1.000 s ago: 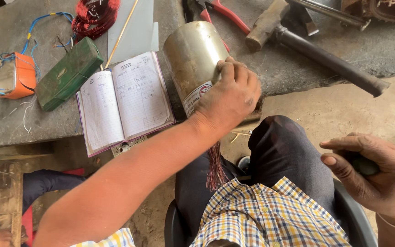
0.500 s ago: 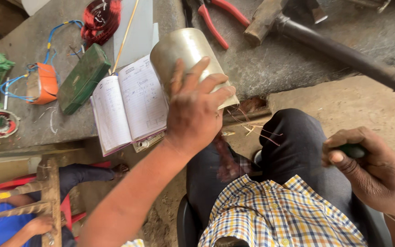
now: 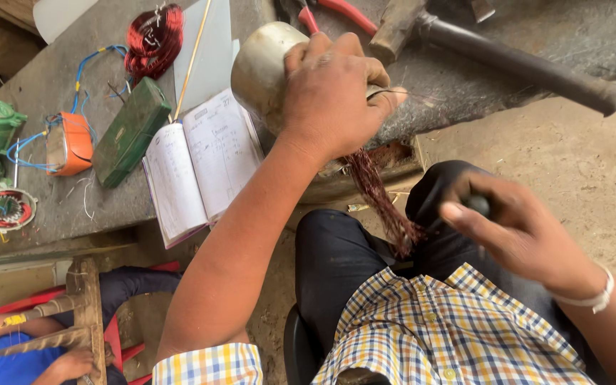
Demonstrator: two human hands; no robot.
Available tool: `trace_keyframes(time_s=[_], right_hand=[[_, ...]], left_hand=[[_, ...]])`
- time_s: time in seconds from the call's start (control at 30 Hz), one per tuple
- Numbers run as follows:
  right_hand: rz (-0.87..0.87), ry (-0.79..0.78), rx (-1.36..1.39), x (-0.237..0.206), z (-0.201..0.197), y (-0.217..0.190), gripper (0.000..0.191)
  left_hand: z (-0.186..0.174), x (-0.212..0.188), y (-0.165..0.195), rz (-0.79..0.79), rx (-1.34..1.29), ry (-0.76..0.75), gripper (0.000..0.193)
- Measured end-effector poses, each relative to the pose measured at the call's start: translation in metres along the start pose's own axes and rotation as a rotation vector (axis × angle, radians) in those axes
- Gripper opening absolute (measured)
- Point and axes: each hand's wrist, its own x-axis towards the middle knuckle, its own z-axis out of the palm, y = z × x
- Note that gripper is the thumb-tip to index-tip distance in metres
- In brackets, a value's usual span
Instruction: The person sits with an electric motor stator housing between their legs and pulls bundles of old copper winding wire out of the housing by hand. They use a screwdriver to loosen the wire bundle inside the housing, then gather and separate the removed copper wires with both hands.
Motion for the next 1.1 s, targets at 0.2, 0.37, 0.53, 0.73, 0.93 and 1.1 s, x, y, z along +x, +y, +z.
trace_keyframes(time_s=[0.2, 0.37, 0.53, 0.73, 0.93, 1.1], right_hand=[[-0.527, -0.077, 0.351, -0.031, -0.012, -0.005, 0.035], [-0.791, -0.112, 0.505, -0.021, -0.026, -0.002, 0.027], [-0.836, 0.016, 0.608, -0.004, -0.008, -0.011, 0.042], [-0.824, 0.071, 0.570, 0.021, 0.009, -0.030, 0.062], [-0.918, 0.023, 0.553, 0.042, 0.008, -0.036, 0.071], [-0.972, -0.042, 0.612, 0.055, 0.008, -0.024, 0.069]], left_hand=[[0.001, 0.018, 0.004, -0.032, -0.031, -0.094, 0.032], [-0.009, 0.013, 0.007, -0.096, -0.107, -0.151, 0.039], [-0.020, 0.014, -0.024, -0.009, -0.407, -0.249, 0.066], [0.008, 0.014, -0.055, -0.200, 0.042, 0.151, 0.046], [0.008, -0.004, -0.056, -0.312, 0.025, 0.203, 0.040], [0.002, 0.001, -0.051, -0.360, -0.008, 0.159, 0.034]])
